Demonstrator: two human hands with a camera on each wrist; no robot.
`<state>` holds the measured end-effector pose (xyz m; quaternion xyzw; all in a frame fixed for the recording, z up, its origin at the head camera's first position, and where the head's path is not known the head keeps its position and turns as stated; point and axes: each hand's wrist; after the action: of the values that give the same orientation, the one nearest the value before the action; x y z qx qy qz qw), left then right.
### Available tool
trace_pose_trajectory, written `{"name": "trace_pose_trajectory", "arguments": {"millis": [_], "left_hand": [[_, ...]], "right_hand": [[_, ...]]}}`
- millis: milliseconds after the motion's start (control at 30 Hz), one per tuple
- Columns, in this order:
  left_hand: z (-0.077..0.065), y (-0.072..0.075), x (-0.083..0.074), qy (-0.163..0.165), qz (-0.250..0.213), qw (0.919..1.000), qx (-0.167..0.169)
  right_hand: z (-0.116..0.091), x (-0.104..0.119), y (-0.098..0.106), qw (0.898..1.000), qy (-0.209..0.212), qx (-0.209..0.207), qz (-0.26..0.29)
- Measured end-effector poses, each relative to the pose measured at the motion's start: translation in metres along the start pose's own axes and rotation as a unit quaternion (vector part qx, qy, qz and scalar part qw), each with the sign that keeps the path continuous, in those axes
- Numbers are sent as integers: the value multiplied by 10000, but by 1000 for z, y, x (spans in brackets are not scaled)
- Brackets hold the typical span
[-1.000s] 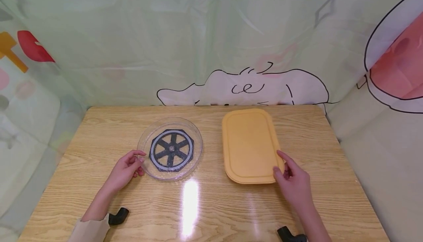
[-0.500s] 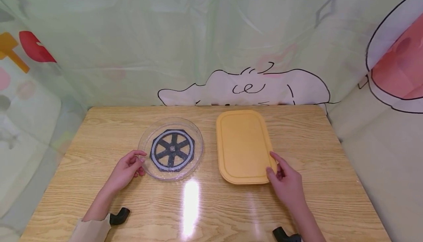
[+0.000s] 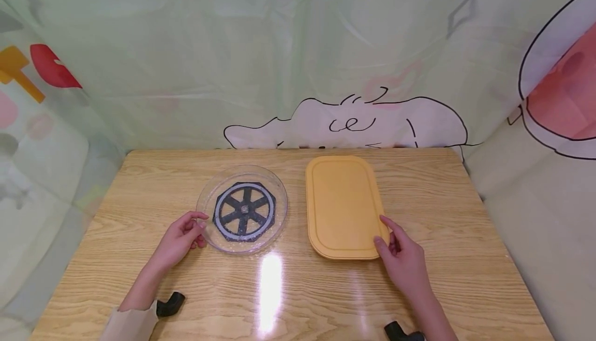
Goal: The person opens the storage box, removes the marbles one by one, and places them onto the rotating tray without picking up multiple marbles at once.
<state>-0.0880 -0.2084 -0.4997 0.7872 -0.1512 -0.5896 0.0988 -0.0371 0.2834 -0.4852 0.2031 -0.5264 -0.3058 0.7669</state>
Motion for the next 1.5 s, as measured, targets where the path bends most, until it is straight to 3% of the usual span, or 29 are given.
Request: {"name": "trace_pose_trajectory", "arguments": {"millis": [400,733,933,1100,1500], "left_hand": [[0,-1,0,69,-97,9999,123],[2,3,-3,142,47,9990,429],[4,3,-1,114,-52,9975,691],[4,3,0,27,-211,9969,756],[3,4,4,-107,-317,9959,840]], "right_hand": [[1,-2,17,9991,274,-310,-50],[5,14,29,9983,424,-410,8],[10,28,22,9915,1212,-442,150],[13,35,10,9776,1979,-537,472],[11,55,-25,9581,2720,-55,894]]}}
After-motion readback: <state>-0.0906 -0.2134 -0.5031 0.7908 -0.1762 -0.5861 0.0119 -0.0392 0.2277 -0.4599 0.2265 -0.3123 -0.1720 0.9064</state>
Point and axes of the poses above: each hand's wrist, its own z-axis towards the middle knuckle, its own y-axis out of the back of the hand, x = y × z, and after that the axes turned 6 degrees about y, right-handed
